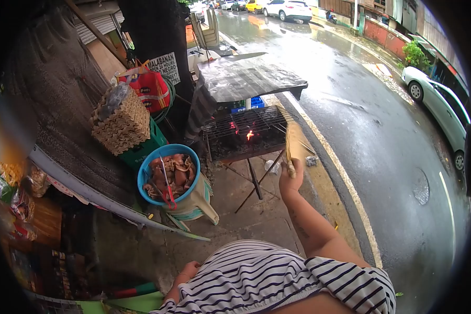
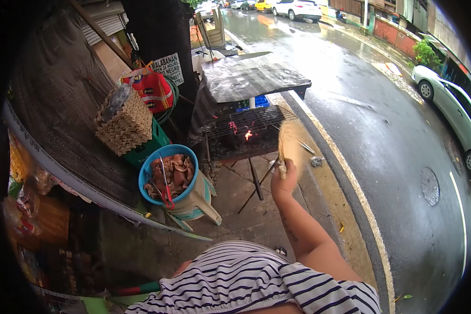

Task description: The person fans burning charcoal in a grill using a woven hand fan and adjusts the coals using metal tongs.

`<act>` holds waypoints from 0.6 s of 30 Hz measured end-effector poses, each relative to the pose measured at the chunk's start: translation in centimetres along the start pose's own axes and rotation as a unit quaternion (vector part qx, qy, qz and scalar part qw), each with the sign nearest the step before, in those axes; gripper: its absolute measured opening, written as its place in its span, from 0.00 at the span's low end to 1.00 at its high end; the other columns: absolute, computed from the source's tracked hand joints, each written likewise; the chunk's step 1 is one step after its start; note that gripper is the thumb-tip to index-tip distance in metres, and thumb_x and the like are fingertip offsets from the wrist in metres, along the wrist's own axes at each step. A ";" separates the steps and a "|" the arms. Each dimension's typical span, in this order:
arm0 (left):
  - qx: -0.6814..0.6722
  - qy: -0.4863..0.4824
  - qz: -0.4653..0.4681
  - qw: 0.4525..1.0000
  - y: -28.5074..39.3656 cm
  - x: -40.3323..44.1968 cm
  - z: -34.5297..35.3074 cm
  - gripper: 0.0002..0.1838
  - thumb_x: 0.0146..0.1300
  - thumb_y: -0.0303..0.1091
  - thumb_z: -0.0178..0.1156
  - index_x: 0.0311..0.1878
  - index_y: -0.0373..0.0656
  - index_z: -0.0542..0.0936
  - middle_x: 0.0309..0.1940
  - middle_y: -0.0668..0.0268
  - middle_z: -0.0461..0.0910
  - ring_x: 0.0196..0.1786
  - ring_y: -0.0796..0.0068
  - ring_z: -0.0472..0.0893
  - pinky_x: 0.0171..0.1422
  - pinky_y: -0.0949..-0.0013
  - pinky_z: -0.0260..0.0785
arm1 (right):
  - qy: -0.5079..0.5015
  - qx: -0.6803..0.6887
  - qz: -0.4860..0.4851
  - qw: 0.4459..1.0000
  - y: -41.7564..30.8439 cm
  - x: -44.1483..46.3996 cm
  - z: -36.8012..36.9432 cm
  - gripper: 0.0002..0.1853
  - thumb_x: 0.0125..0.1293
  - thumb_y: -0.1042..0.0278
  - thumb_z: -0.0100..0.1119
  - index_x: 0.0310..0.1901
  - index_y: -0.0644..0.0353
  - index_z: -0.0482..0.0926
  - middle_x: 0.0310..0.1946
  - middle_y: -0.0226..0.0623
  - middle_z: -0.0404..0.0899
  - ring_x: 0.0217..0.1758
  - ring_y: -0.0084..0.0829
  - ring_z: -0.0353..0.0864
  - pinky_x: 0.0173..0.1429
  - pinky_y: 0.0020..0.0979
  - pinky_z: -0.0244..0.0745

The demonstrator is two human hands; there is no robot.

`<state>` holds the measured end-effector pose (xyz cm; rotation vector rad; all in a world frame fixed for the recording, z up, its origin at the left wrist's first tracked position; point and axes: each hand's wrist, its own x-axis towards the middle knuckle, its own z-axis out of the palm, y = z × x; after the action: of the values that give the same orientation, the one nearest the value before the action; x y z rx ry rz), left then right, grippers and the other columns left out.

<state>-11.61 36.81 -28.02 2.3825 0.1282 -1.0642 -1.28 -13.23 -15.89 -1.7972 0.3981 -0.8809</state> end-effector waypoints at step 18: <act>0.028 -0.042 -0.019 0.999 -1.0 -1.7 1.2 0.17 0.56 0.39 0.62 0.47 0.41 0.81 0.44 0.55 0.82 0.47 0.60 0.82 0.53 0.62 0.72 | -0.370 -0.032 -0.031 0.928 -5.3 -1.0 0.1 0.04 0.64 0.74 0.56 0.40 0.61 0.74 0.34 0.35 0.78 0.34 0.27 0.77 0.36 0.31 0.75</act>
<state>-13.85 37.25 -27.93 2.3895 0.1146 -1.1990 -2.64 -10.41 -11.46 -2.0559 -0.1223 -0.1809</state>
